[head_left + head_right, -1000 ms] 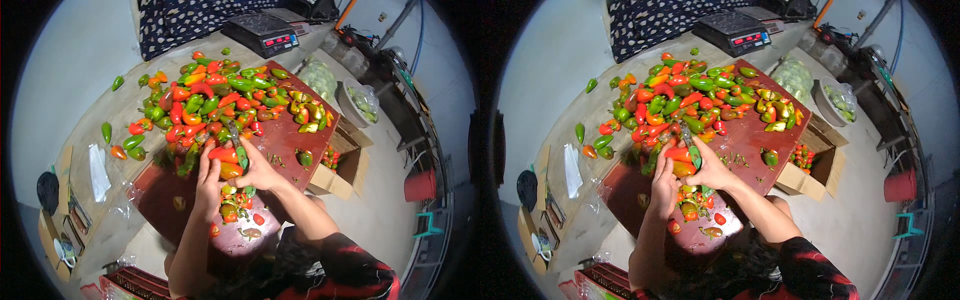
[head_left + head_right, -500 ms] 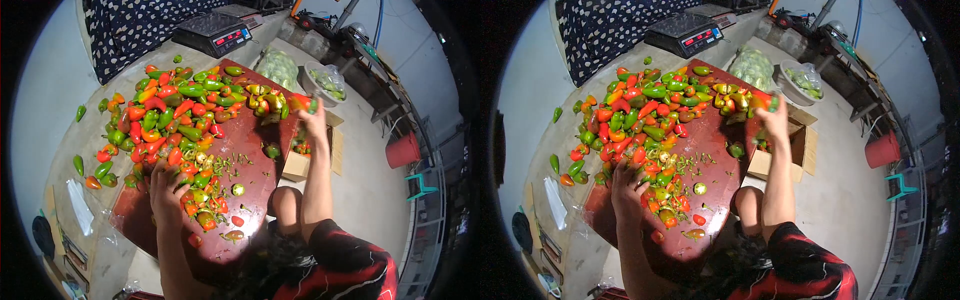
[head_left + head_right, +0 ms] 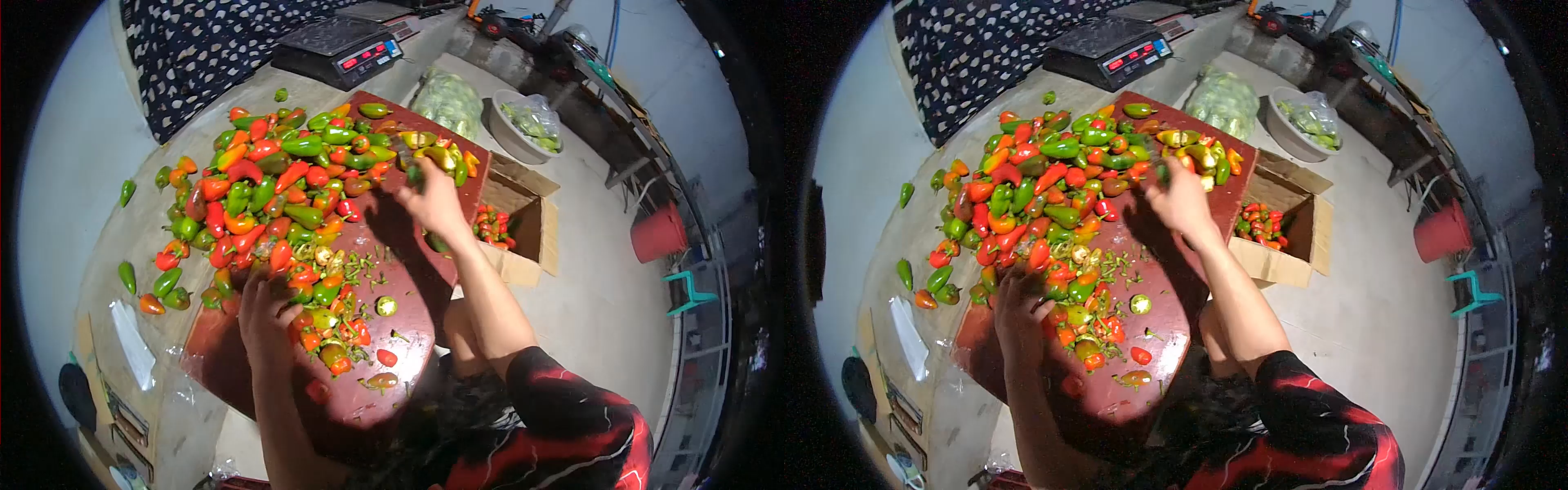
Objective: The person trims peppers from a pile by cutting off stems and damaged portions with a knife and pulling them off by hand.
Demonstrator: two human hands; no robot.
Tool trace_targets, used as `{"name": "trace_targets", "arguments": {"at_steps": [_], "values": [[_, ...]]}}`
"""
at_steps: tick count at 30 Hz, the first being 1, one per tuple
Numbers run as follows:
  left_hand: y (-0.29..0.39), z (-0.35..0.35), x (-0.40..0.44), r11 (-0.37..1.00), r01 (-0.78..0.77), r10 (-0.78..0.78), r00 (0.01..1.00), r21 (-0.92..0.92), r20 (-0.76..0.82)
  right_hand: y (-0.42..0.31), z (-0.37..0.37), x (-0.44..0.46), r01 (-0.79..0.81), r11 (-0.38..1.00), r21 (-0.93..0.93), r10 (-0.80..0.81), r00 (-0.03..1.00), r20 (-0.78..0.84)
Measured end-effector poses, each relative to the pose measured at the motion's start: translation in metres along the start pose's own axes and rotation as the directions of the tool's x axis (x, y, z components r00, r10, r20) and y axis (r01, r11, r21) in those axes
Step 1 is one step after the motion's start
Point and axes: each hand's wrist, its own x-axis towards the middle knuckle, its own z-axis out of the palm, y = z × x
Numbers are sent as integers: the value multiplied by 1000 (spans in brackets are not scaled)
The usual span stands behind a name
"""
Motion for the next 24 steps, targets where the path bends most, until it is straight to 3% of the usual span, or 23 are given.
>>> {"name": "trace_targets", "arguments": {"at_steps": [1, 3, 4, 7, 9, 10, 11, 12, 13, 16, 18, 20, 24], "values": [[-3, -4, 1, 998, -27, 27, 1000, 50, 4, -18, 9, -7, 72, 997, 26, -73, 996, 53], [-1, -7, 1, 998, 11, -14, 999, -69, -48, -51, 24, -21, 14, 996, 89, -34, 974, 226], [5, -6, 1, 992, 7, -17, 997, -123, -77, -55, 37, -29, 118, 984, 136, -144, 970, 198], [12, -18, 7, 962, -38, -4, 989, -272, -151, -64, 59, -46, 187, 977, 100, -211, 907, 365], [12, -22, 6, 958, -78, 14, 974, -275, -227, -67, 71, -56, 223, 962, 158, -266, 894, 359], [5, -27, 9, 964, -265, 264, 946, 18, -190, -72, 71, -58, 235, 956, 178, -290, 857, 426], [2, -32, 9, 849, -434, 476, 876, 301, -81, -76, 71, -61, 243, 949, 199, -311, 815, 489], [4, -34, 8, 848, -431, 478, 873, 308, -94, -80, 72, -65, 196, 967, 162, -253, 797, 548], [6, -34, 8, 913, -353, 385, 912, 205, -142, -83, 75, -69, 202, 965, 169, -262, 789, 556], [12, -30, 8, 977, -212, 202, 956, -29, -213, -86, 89, -83, 421, 852, 312, -524, 694, 494], [20, -25, 5, 972, -134, 87, 968, -193, -237, -94, 89, -91, 416, 872, 259, -486, 664, 568], [21, -25, 6, 975, -118, 68, 965, -188, -252, -97, 90, -94, 400, 898, 184, -418, 641, 645], [22, -23, 7, 974, -113, 51, 955, -199, -292, -83, 92, -80, 416, 902, 115, -391, 676, 625]]}}
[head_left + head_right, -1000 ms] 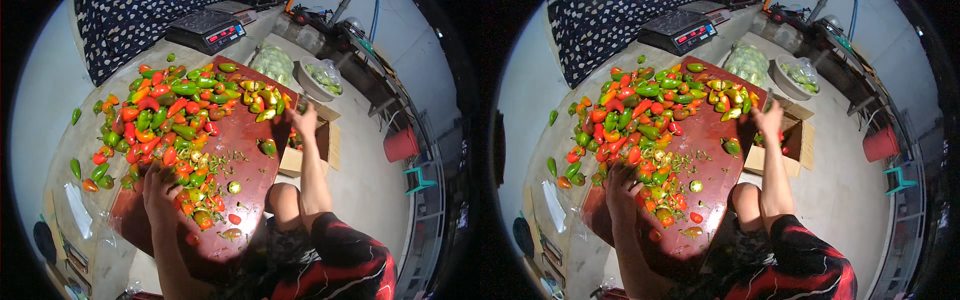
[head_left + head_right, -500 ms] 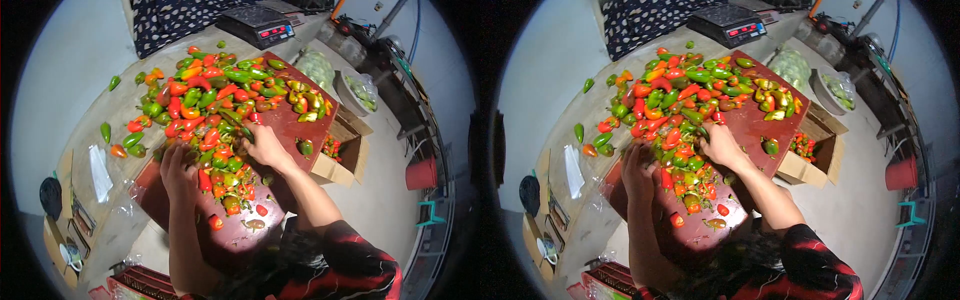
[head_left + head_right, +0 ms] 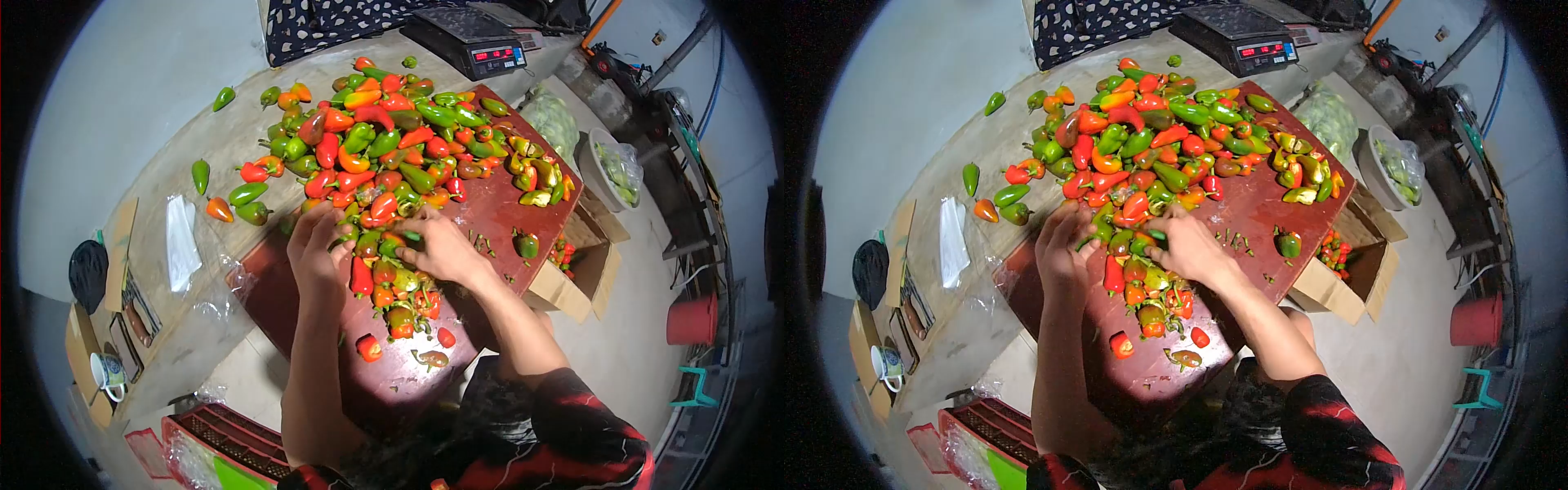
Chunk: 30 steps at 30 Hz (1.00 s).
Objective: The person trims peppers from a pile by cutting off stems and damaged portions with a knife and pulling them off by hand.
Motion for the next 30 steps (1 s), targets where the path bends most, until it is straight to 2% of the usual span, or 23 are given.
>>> {"name": "trace_targets", "arguments": {"at_steps": [3, 5, 7, 10, 13, 16, 17, 18, 21, 25, 28, 30], "values": [[1, -1, 2, 998, -47, 47, 999, 36, -1, -2, -6, -1, -32, 996, 81, 30, 999, 23], [-2, -5, 6, 997, -79, 79, 997, 10, 3, -6, 2, 0, 17, 999, 34, -18, 999, 26], [0, -4, 5, 994, -105, 105, 994, -8, 8, -11, 6, 1, -56, 998, -19, 57, 996, 62], [4, -3, 3, 992, -127, 126, 990, -22, -62, -2, 7, 3, -39, 999, -14, 40, 996, 80], [-2, -10, 6, 979, -186, 190, 981, 79, -37, 7, 7, 6, 9, 1000, 12, -10, 998, 69], [-1, -12, 5, 938, -260, 248, 965, 229, 82, 20, 0, 10, 52, 996, 70, -57, 996, 73], [1, -9, 3, 976, -169, 166, 986, 135, 29, 24, -3, 10, 53, 992, 115, -64, 993, 99], [3, -5, 1, 996, -78, 78, 997, 34, -17, 26, -3, 9, 85, 986, 141, -94, 994, 54], [1, -2, 0, 997, -67, 68, 997, 48, -27, 24, 2, 8, 80, 995, 55, -84, 994, 65], [-2, -3, 1, 998, -37, 38, 999, 49, -24, 18, 8, 6, 60, 998, 35, -61, 998, 22], [-3, -5, 2, 997, 13, -11, 1000, 77, -23, 19, 8, 8, 90, 996, 23, -89, 996, -26], [-7, -10, 5, 960, 59, -92, 990, 275, 109, 18, -5, 8, 80, 980, 184, -80, 997, -7]]}}
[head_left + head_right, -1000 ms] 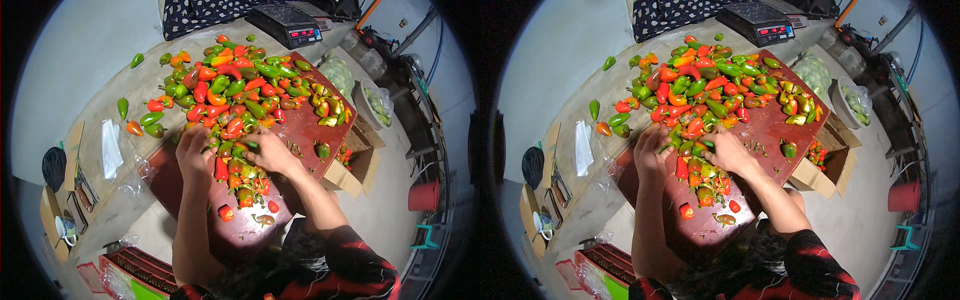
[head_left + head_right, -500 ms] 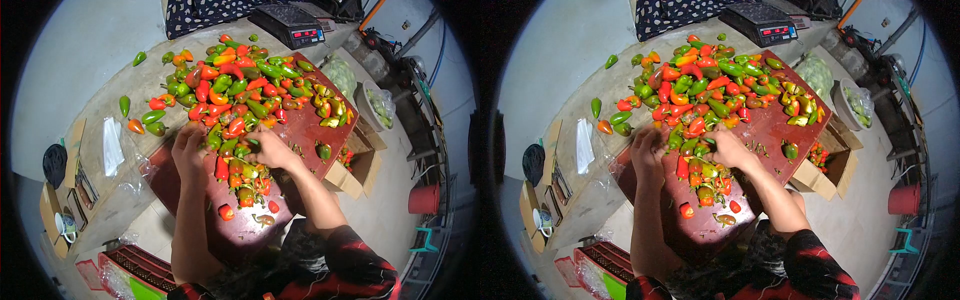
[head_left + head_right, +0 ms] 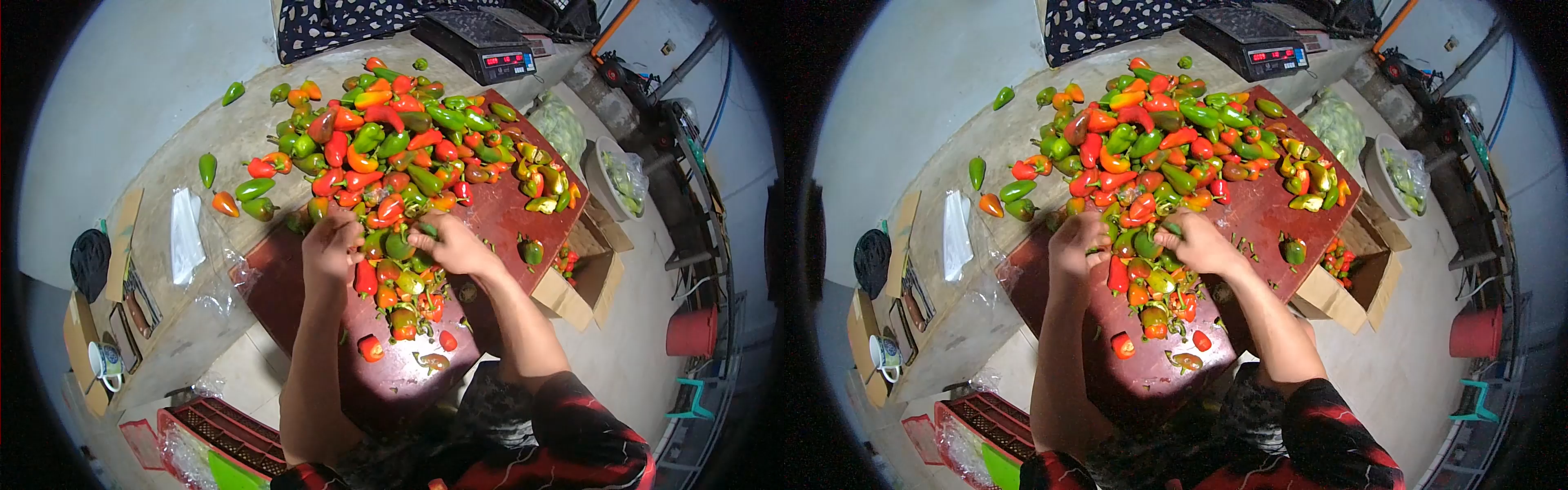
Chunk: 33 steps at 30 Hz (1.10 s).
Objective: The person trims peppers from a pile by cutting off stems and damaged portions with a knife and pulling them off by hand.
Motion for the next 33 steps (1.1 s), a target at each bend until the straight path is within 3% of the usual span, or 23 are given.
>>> {"name": "trace_targets", "arguments": {"at_steps": [1, 2, 3, 7, 9, 11, 13, 15, 17, 19, 21, 23, 25, 27, 33], "values": [[0, 2, -1, 1000, -1, 1, 1000, -2, -2, -2, -6, -2, 2, 1000, -2, -2, 1000, 1], [5, 8, -6, 995, 6, -11, 999, 97, 45, -4, -12, -4, -196, 920, 339, 168, 980, 108], [9, 14, -10, 981, 8, -26, 996, 195, 91, -8, -17, -5, -387, 694, 607, 284, 922, 263], [7, 25, -17, 996, 73, -90, 924, 60, 371, -13, -9, -12, -303, 500, 811, 235, 949, 209], [2, 26, -16, 998, 64, -67, 925, 22, 375, -17, -11, -14, -317, 452, 834, 230, 945, 235], [1, 23, -13, 990, 60, -5, 918, -129, 396, -28, -18, -15, -352, 520, 778, 338, 921, 191], [13, 24, -18, 962, 140, -39, 919, -233, 392, -29, -22, -18, -316, 462, 829, 340, 926, 163], [21, 24, -20, 920, 221, -72, 906, -322, 417, -33, -24, -21, -175, 564, 807, 299, 954, -2], [8, 22, -14, 943, 187, -49, 897, -276, 440, -44, -23, -27, -121, 677, 726, 286, 952, -108], [4, 25, -15, 962, 158, -37, 885, -224, 465, -44, -11, -25, 112, 792, 600, 64, 962, -265], [3, 28, -18, 931, 227, -56, 861, -284, 505, -46, -13, -30, 56, 828, 558, 88, 970, -228], [4, 28, -20, 934, 224, -60, 866, -279, 496, -46, -14, -30, 2, 739, 674, 123, 983, -138], [4, 27, -19, 956, 179, -41, 865, -232, 499, -40, -12, -29, 75, 762, 643, 81, 975, -209], [5, 28, -20, 946, 199, -40, 857, -257, 514, -35, -17, -30, -101, 674, 732, 229, 970, -77], [3, 30, -23, 929, 199, 0, 842, -311, 540, -53, -24, -30, -72, 689, 721, 300, 934, -193]]}}
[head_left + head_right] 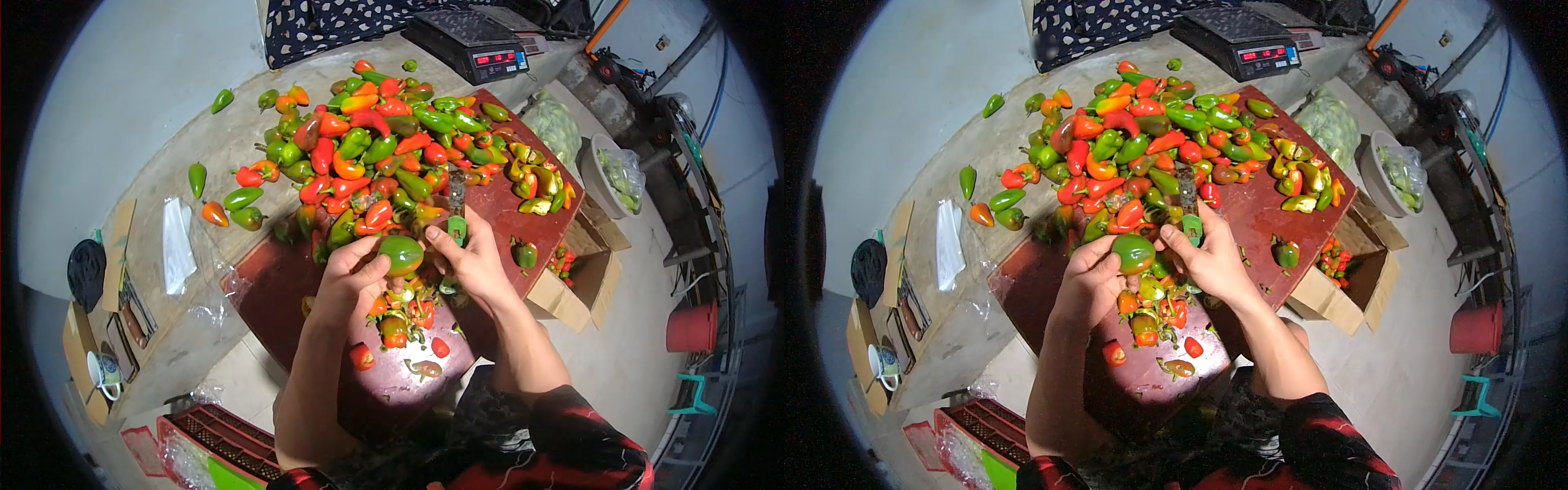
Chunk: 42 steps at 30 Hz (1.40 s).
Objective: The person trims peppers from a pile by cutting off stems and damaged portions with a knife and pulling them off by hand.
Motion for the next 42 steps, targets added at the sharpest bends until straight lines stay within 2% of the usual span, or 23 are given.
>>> {"name": "trace_targets", "arguments": {"at_steps": [3, 5, 6, 8, 12, 16, 19, 21, 26, 28, 31, 32, 34, 37, 42], "values": [[5, 4, 0, 999, -48, 48, 999, -3, 25, -7, 5, -6, 5, 997, -71, -9, 999, -46], [5, 4, 1, 997, -77, 76, 997, 9, 32, -2, 4, -11, 38, 992, 117, -43, 998, 42], [2, 1, 2, 994, -103, 102, 995, 32, 3, -1, 3, -13, 35, 992, 117, -41, 998, 43], [0, -1, 3, 990, -127, 129, 991, 57, -26, 0, 1, -15, 71, 984, -166, -44, 987, 157], [0, 0, 4, 984, -176, 176, 984, 23, -19, -4, 1, -15, 115, 914, -390, -61, 987, 147], [0, 0, 4, 984, -169, 171, 985, 53, -34, -6, 2, -15, 134, 901, -412, -79, 986, 148], [1, 2, 3, 984, -171, 174, 983, 56, -57, -9, 2, -15, 47, 907, -418, 9, 992, 130], [0, -1, 3, 984, -168, 171, 984, 60, -49, -2, -1, -13, 151, 867, -476, -87, 984, 154], [0, 1, 2, 984, -162, 166, 984, 71, -58, -4, 0, -14, 119, 867, -484, -44, 986, 163], [0, 4, 2, 979, -202, 203, 976, 22, -81, -7, 0, -15, 121, 865, -488, -42, 985, 170], [-2, 1, 4, 979, -206, 206, 977, 13, -54, -11, 4, -16, 223, 853, -472, -119, 964, 239], [-1, 2, 4, 979, -204, 205, 977, 14, -55, -9, 3, -16, 221, 854, -471, -118, 964, 239], [1, 6, 2, 980, -201, 201, 977, 13, -77, -4, -1, -15, 49, 908, -417, 4, 992, 126], [1, 2, 2, 985, -165, 168, 984, 57, -53, -5, -4, -14, 76, 889, -451, -19, 991, 129], [-2, 1, 3, 978, -203, 206, 977, 48, -57, -3, -2, -14, 123, 874, -470, -50, 985, 164]]}}
